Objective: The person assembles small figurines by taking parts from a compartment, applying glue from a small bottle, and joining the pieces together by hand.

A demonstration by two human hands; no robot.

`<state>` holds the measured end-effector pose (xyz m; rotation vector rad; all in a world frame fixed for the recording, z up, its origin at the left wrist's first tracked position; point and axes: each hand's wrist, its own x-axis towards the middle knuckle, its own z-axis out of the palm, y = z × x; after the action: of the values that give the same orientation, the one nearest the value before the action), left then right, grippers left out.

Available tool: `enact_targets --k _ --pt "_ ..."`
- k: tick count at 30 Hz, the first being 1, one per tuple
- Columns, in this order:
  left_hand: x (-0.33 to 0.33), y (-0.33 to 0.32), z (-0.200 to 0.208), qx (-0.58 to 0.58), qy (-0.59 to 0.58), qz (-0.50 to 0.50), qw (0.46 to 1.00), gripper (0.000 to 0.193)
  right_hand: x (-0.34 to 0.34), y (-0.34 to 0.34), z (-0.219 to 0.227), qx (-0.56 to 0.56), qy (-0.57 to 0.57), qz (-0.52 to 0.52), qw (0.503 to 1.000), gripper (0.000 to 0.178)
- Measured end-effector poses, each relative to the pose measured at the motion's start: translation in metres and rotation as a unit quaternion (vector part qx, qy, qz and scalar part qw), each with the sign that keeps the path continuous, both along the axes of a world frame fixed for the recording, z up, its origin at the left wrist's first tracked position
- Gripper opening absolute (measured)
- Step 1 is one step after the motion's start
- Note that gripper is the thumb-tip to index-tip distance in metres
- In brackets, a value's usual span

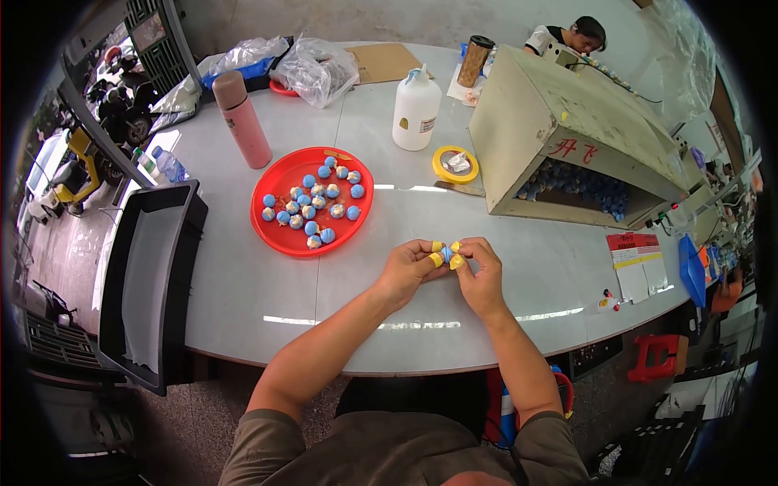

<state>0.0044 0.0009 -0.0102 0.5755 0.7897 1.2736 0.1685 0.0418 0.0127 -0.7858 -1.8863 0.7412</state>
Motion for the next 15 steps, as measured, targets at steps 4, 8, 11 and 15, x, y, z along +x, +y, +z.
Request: enact_targets --k 4,8,11,15 --pt "0.0027 -0.0010 0.0000 0.007 0.018 0.016 1.000 0.025 -0.0007 -0.0007 0.0010 0.007 -0.011 -0.013 1.000 0.013" --pt "0.0010 -0.0010 0.0063 -0.019 0.000 0.014 1.000 0.025 -0.0013 0.0009 0.0002 0.000 0.002 -0.008 1.000 0.014" --pt "0.0010 -0.0016 0.0065 -0.020 -0.003 0.017 1.000 0.023 -0.0012 0.0007 0.0011 0.003 -0.004 -0.010 1.000 0.015" --pt "0.0029 -0.0024 0.0051 -0.019 0.003 0.022 1.000 0.023 -0.0009 -0.0028 0.0012 0.006 -0.004 -0.010 1.000 0.016"
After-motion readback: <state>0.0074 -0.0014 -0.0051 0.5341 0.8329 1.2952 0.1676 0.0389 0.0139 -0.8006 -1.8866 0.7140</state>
